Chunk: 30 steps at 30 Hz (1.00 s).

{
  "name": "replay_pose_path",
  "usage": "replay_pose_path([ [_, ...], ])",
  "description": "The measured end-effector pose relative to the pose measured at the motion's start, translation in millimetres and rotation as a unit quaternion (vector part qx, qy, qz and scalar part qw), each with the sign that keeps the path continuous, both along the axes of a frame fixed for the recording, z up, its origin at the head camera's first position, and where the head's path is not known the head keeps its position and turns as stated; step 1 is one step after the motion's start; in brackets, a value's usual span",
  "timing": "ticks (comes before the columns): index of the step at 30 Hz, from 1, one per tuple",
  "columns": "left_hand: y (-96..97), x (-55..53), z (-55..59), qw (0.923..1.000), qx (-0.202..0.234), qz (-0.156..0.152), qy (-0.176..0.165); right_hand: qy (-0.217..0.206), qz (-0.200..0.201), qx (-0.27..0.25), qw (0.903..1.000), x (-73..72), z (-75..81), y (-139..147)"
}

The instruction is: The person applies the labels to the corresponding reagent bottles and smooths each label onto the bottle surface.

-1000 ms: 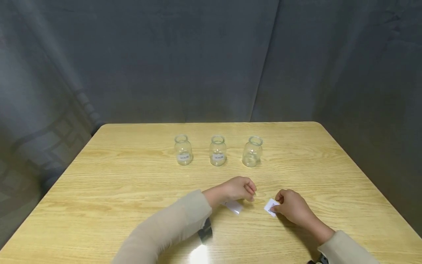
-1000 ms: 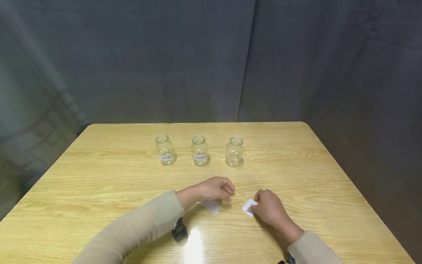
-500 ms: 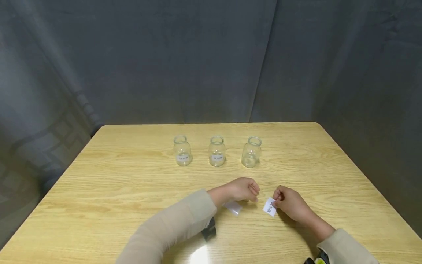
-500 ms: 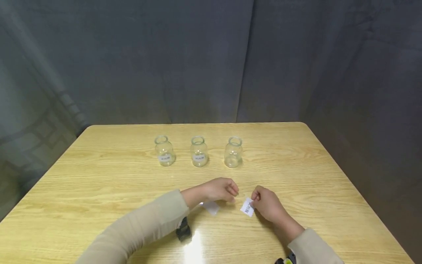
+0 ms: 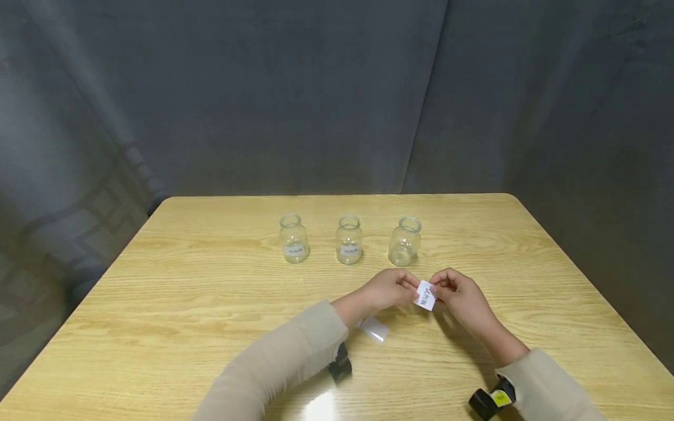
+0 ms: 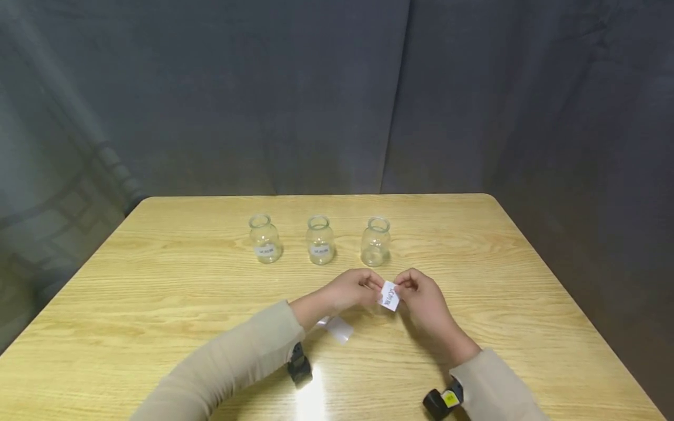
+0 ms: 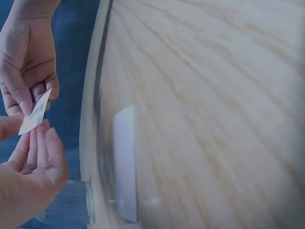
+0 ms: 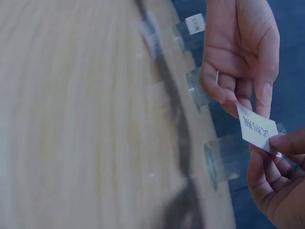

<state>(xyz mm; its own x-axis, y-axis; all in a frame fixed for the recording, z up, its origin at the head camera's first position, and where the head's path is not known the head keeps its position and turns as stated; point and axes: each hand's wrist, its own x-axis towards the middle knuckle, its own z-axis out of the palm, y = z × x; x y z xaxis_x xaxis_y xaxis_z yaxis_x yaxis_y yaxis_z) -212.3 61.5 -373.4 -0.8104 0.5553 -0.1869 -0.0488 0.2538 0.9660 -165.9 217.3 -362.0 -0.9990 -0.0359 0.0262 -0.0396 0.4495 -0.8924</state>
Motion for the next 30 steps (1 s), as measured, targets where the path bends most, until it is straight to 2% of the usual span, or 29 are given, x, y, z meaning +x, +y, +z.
replay_pose_path([
  [9,-3.7,-8.3,7.6,0.9971,0.055,0.05,-0.015,0.024,0.0,-0.02,0.9995,-10.4,10.1,-12.1],
  [15,-6.6,-10.1,10.7,0.995,0.066,0.075,-0.004,0.01,0.0,-0.065,0.9978,-11.1,7.9,-17.0],
  [21,-8.5,-9.9,12.3,0.9887,0.117,0.093,-0.005,-0.006,0.005,-0.108,0.9941,-11.8,4.3,-19.1],
  [30,-13.9,-7.9,14.4,0.9784,0.176,0.107,-0.019,0.028,-0.001,-0.129,0.9912,-12.6,9.7,-24.7],
])
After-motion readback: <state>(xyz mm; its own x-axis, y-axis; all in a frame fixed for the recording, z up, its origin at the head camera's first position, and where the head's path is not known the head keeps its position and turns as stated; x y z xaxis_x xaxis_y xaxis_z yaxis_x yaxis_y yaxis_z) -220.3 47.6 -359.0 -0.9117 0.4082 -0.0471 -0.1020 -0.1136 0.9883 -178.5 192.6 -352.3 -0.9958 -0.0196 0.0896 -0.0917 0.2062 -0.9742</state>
